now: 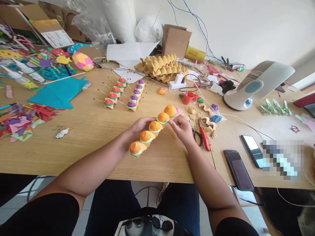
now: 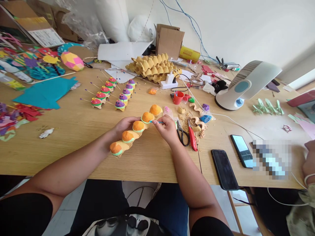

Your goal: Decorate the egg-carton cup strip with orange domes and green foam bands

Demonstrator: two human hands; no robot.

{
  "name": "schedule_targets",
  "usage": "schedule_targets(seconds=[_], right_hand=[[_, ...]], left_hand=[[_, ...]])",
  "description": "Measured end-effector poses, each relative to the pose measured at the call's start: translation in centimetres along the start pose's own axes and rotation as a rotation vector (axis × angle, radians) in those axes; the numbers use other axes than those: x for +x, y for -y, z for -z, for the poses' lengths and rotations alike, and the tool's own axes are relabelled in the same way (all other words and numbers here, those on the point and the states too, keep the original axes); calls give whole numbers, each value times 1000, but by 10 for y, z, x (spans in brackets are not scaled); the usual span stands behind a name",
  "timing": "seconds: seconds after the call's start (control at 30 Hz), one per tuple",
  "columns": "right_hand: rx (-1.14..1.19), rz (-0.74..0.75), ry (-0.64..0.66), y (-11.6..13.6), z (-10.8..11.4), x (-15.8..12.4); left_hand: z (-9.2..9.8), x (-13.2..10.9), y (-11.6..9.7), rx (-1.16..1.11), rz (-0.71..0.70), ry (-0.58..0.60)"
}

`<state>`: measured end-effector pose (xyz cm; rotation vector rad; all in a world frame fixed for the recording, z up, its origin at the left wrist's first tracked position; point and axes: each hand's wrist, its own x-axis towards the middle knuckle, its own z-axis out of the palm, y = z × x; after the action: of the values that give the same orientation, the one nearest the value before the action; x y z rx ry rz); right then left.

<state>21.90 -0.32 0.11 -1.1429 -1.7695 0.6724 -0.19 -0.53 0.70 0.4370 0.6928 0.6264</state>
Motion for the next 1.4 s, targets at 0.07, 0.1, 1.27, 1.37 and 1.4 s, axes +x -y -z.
schedule_targets(seconds=[0.07, 0.1, 1.27, 1.37, 1.4], right_hand=[[-3, 41, 12, 1, 0, 0], [-9, 62, 17, 2, 0, 0], [-67, 76, -13, 3, 0, 0], [-77, 86, -2, 3, 1, -1], [-78, 81, 1, 3, 1, -1]], left_hand=[[-1, 0, 0, 3, -10, -12], [-1, 0, 0, 5, -16, -16], [5, 3, 2, 16, -33, -9], [5, 3, 1, 18, -25, -3], [5, 3, 1, 18, -24, 0]])
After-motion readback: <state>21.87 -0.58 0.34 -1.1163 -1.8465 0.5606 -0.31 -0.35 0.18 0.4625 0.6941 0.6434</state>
